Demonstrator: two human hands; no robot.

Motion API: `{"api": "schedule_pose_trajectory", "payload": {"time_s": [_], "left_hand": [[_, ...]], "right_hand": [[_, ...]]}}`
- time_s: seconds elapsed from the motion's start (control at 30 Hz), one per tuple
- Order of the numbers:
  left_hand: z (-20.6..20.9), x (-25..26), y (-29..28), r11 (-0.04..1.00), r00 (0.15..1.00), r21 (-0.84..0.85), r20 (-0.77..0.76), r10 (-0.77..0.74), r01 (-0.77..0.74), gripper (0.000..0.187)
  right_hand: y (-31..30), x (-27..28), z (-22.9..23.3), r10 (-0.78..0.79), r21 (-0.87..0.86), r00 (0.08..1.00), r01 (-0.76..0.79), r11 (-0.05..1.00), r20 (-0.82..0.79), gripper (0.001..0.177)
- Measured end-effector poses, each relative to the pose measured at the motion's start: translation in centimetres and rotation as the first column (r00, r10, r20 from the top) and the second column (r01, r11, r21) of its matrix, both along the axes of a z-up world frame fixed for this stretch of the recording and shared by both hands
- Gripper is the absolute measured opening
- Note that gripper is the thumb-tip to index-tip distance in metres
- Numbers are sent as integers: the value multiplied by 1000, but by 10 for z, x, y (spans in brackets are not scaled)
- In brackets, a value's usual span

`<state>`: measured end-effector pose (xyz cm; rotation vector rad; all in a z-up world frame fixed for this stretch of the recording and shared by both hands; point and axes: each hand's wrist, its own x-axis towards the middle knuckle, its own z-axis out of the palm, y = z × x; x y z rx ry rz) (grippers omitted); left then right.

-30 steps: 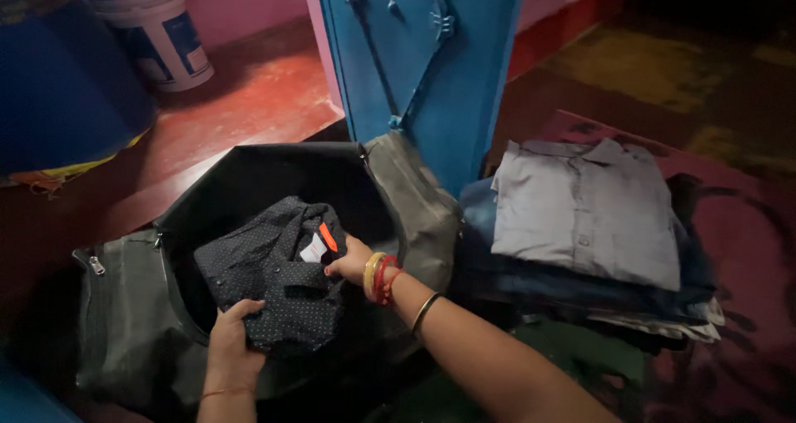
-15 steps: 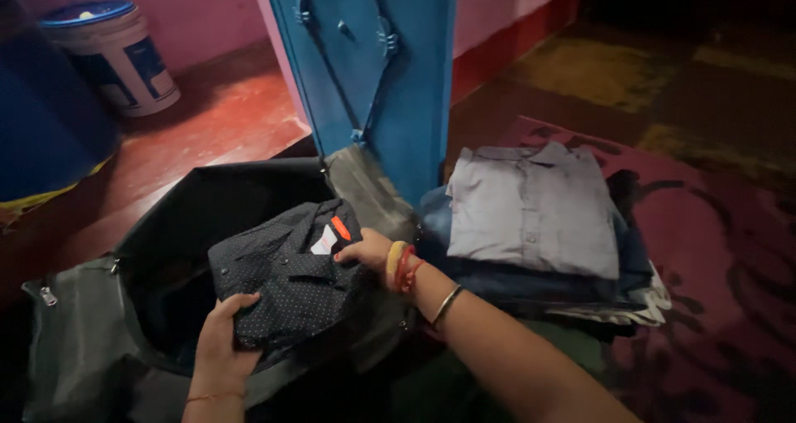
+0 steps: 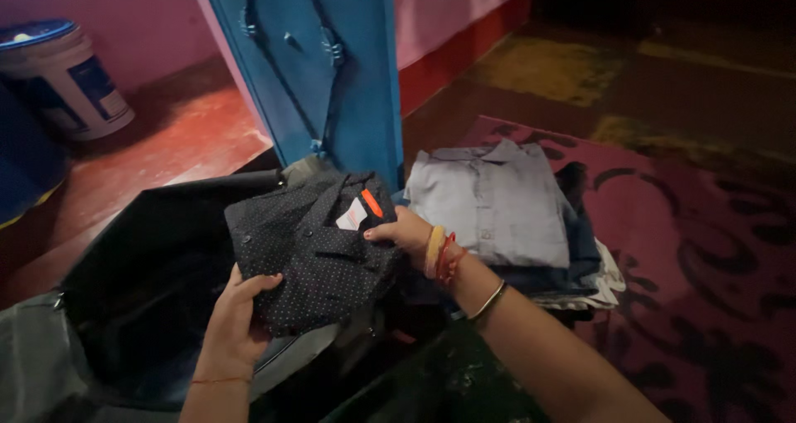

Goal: The person unpacks a duffel bag, removing folded shirts, pants, and jeans one by one. They place each item onto a growing stack on the floor beside the bag.

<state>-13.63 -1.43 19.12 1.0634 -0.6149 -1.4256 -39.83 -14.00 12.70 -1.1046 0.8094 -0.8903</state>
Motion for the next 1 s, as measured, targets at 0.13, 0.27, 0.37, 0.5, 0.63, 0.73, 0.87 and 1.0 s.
{"api": "schedule_pose_trajectory", "payload": {"time_s": [0.13,0.27,0.37,0.5,0.63,0.73,0.87,1.0], "left_hand": [[5,-18,-6,997,998,-55,-25,-54,53,69],[5,-32,-14,989,994,-106,-26,-107,103,71],[5,-43,-24,991,992,-46,22,-121,122,71],[2,-61,-41,981,984,-72,31,-176,178,76],[5,-90,-63,963,972,-131,61,-228,234,84],[11,-117,-78,959,961,-96,106,-256,266,89],[8,-150,-96,932,936,-149,179,-303,331,92],[5,-184,-111,933,923,-116,230,-310,342,92]], "right_hand": [[-2,-21,6,-34,-59,999,32,998,-32,40],[4,-39,16,0,-50,997,3,999,71,43],[6,-54,18,17,-70,993,-9,998,119,44],[-11,-78,-1,-101,-163,994,107,981,44,46],[-35,-105,-17,-315,-452,942,232,862,-117,48],[-28,-130,-10,-480,-539,848,304,786,-222,50],[-14,-156,2,-629,-699,759,359,619,-168,69],[5,-176,26,-778,-791,610,395,466,-154,87]]}}
